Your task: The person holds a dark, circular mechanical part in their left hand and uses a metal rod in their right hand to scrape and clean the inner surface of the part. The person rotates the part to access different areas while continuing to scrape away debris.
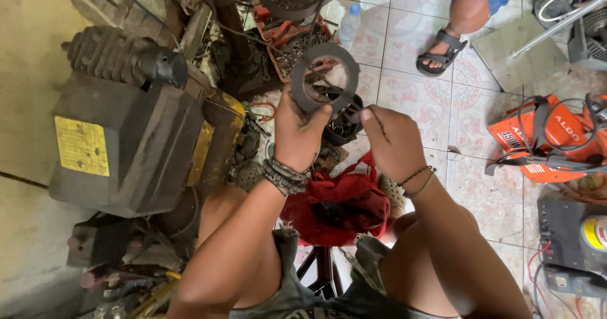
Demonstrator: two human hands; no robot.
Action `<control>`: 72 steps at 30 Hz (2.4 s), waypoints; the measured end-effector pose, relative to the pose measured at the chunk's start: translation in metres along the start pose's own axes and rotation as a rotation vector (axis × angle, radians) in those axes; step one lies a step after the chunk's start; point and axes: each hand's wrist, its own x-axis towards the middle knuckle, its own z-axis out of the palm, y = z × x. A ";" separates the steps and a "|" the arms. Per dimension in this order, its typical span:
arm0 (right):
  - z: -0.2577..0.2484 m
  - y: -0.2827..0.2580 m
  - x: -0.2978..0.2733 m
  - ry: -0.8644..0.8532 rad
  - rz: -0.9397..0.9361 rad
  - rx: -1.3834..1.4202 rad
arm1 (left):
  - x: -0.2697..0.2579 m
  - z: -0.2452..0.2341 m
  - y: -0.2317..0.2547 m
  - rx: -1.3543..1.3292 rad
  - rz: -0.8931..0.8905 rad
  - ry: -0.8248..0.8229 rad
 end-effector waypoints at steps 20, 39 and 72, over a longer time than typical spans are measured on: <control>0.001 -0.020 -0.005 0.024 -0.037 -0.034 | -0.009 -0.005 -0.005 0.082 0.019 0.056; 0.001 -0.018 -0.004 0.015 -0.064 -0.054 | -0.011 -0.011 -0.017 0.038 0.012 0.088; 0.009 -0.021 -0.006 0.011 -0.100 -0.069 | -0.020 -0.010 -0.006 0.123 -0.042 0.164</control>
